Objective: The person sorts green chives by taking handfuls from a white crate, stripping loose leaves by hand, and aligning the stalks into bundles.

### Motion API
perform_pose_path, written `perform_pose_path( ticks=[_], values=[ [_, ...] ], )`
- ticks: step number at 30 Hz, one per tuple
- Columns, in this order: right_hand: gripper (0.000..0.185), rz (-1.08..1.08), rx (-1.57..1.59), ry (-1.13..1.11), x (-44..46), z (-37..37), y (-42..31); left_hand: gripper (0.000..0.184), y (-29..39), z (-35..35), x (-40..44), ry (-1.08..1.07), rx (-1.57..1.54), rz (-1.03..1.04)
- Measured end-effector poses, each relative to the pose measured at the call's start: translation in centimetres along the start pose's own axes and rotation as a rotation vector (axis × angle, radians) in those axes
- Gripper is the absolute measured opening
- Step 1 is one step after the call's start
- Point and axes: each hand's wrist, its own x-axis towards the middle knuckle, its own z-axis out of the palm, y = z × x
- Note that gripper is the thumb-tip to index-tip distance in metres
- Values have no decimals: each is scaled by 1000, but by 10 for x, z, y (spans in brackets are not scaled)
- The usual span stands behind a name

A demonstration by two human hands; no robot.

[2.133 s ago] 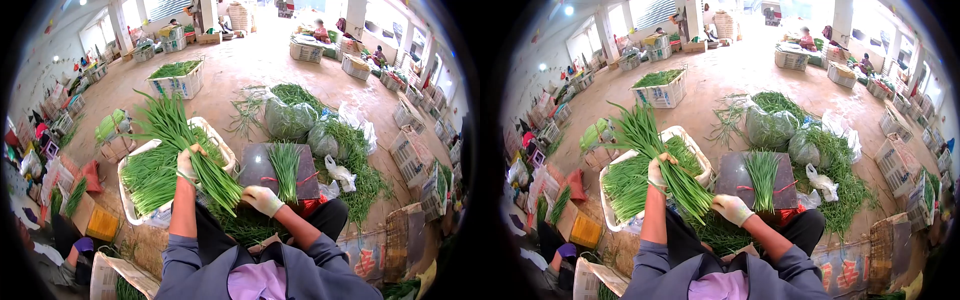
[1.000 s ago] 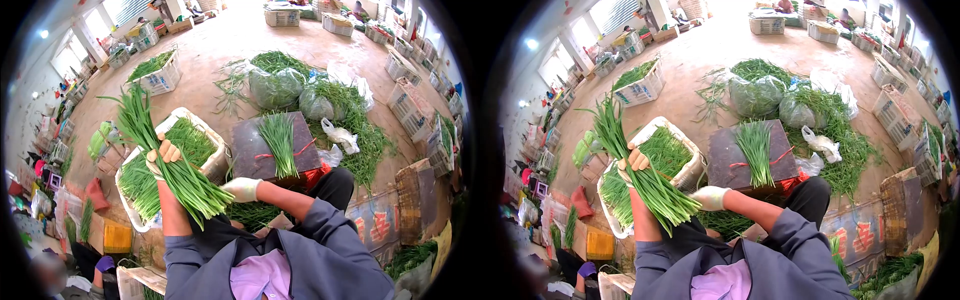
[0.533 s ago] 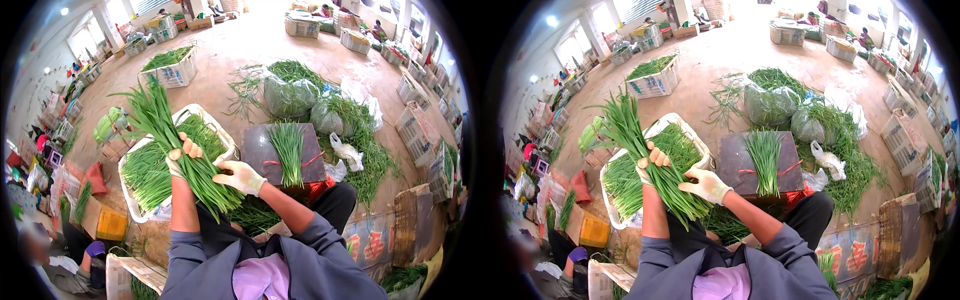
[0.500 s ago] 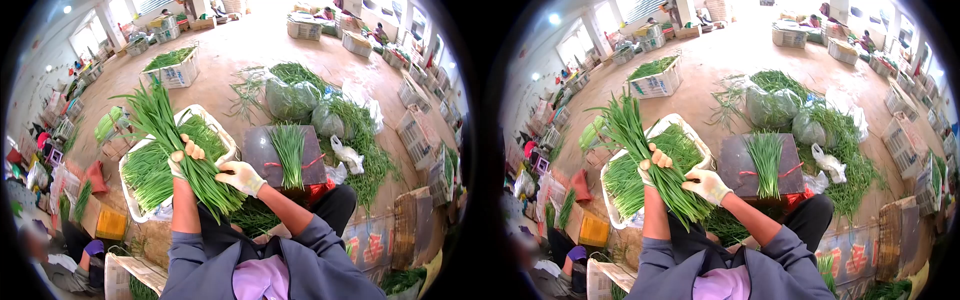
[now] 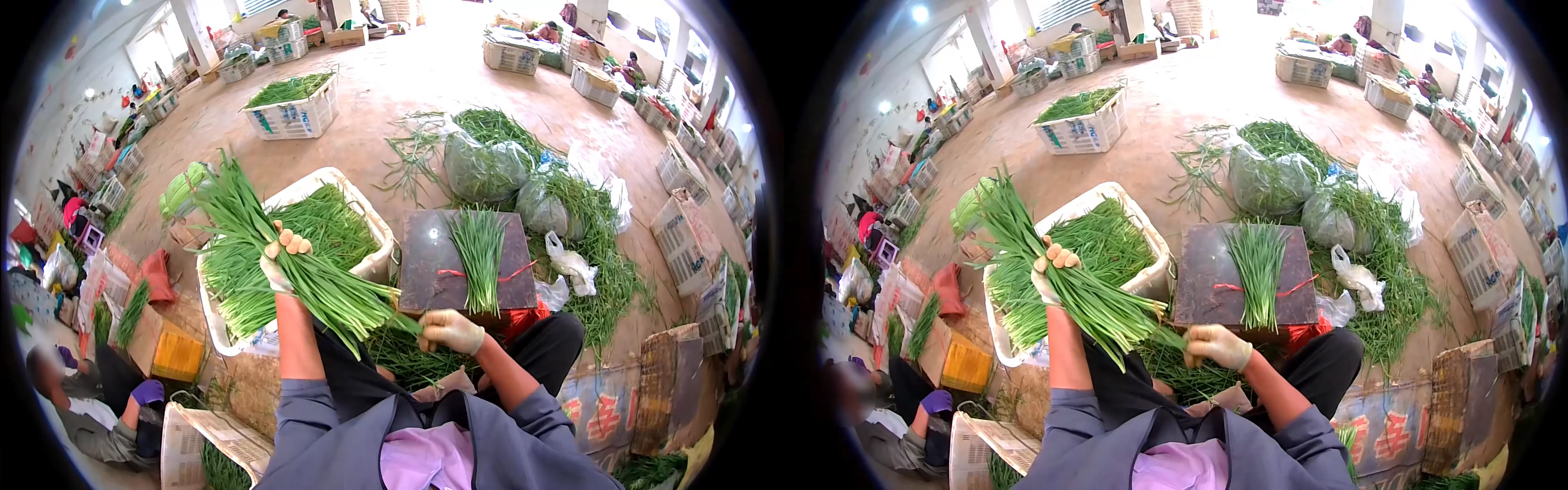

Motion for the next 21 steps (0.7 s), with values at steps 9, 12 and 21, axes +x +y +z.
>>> perform_pose_path(
  ticks=[9, 12, 21],
  values=[
    [20, -208, -692, 314, 14, -21, 17, 45, 9, 25, 6, -65, -39, 29],
    [16, -343, -442, 414, 20, 22, -63, 42, 5, 27, 8, -32, -62, 7],
    [30, -563, -864, 442, 56, 55, -68, 44, -7, 43, 11, -47, 3, 31]
  ],
)
